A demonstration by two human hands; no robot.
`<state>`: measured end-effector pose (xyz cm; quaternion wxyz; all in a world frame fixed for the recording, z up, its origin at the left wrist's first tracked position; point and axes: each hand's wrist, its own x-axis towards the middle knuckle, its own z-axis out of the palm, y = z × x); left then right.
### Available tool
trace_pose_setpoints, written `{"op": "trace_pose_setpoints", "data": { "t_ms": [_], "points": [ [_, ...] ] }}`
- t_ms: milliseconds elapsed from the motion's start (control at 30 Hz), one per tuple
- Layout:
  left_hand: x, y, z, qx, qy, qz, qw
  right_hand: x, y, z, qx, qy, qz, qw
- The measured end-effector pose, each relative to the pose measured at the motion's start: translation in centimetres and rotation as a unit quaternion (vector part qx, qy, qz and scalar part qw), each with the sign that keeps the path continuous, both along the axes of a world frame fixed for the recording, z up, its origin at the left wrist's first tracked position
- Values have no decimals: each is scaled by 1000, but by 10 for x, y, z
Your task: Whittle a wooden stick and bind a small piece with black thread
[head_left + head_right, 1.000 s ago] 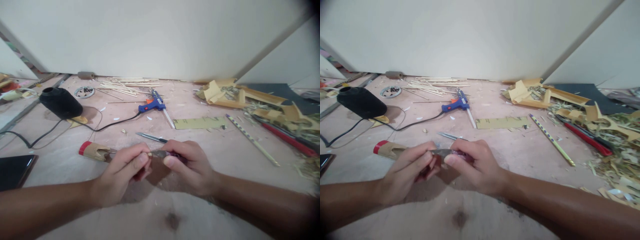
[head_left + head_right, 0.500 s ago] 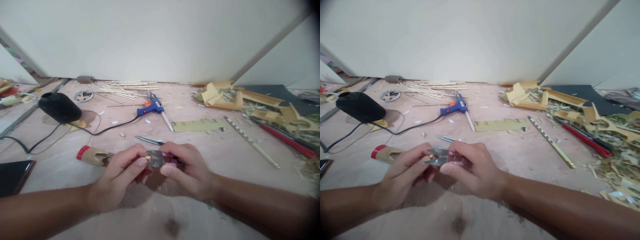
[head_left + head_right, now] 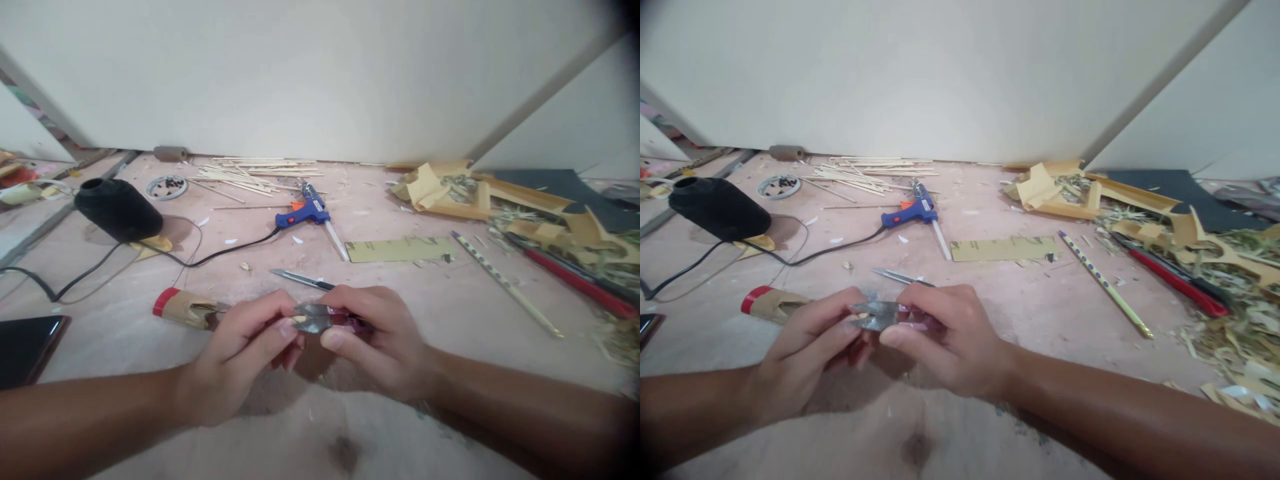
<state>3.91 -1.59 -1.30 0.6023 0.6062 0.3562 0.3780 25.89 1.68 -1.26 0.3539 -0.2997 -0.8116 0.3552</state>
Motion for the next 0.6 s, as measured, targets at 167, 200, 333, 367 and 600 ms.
{"op": "trace_pose_setpoints", "data": {
  "t_ms": [167, 200, 333, 367, 600],
  "points": [
    [-1, 0, 1, 2, 11, 0, 1000, 0, 0, -1, -1, -2, 2, 1000],
    [-1, 0, 1, 4, 12, -1, 1000, 0, 0, -1, -3, -2, 2, 1000],
    [-1, 0, 0, 7, 24, -1, 1000, 0, -1, -1, -6, -2, 4, 1000],
    [-1, -1, 0, 7, 25, -1, 1000, 0, -1, 0, -5, -4, 5, 1000],
    [-2, -2, -1, 36, 31, 11, 999, -1, 0, 0, 1, -5, 9, 1000]
  ]
}}
